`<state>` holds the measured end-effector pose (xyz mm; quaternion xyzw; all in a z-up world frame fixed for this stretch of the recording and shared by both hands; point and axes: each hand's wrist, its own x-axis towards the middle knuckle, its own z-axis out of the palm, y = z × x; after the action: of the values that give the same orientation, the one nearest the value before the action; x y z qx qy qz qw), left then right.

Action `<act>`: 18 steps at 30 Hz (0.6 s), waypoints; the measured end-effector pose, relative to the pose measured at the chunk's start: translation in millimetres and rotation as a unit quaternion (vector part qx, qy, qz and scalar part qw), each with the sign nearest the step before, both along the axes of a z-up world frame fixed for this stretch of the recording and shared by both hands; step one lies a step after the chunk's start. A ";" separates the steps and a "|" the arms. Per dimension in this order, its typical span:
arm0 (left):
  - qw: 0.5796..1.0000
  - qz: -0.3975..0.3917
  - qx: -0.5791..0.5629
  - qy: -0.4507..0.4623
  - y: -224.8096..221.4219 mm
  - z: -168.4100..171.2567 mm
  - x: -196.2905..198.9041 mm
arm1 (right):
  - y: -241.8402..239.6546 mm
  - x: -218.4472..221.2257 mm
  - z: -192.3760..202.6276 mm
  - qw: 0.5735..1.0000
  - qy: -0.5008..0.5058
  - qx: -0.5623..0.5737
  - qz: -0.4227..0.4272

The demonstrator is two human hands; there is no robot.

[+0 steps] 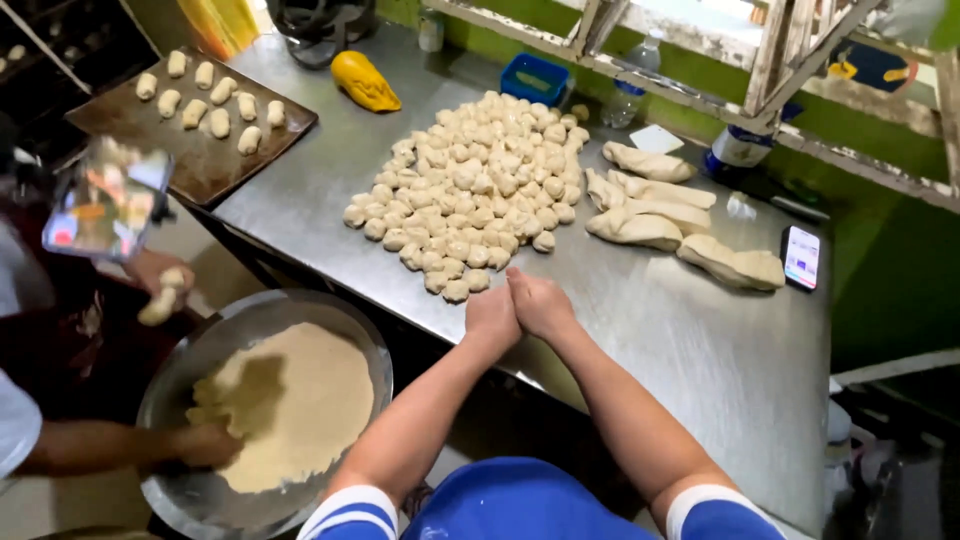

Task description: Shaping small dough portions into elongated rolls on a metal workbench

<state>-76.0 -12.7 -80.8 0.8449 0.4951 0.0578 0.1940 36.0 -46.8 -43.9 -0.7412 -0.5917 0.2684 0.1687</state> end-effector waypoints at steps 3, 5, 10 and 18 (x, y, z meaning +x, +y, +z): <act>0.996 -0.016 0.009 0.084 15.2 -3.3 6.4 | -4.6 -4.4 48.2 0.995 -0.047 -0.031 0.083; 0.992 0.018 -0.001 0.121 9.2 20.7 -0.5 | -3.2 4.8 35.2 0.989 -0.025 -0.061 0.132; 0.977 0.109 -0.020 0.180 22.3 19.4 -25.5 | -13.2 28.3 46.0 0.909 0.219 -0.116 0.336; 0.944 0.179 -0.202 -0.188 -29.4 97.7 -25.4 | 31.6 32.8 -7.5 0.948 0.155 0.075 0.268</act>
<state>-101.4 -42.1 16.9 0.6591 0.5940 0.1485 0.4367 68.8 -15.1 -51.3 -0.4893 -0.7536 0.3705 0.2355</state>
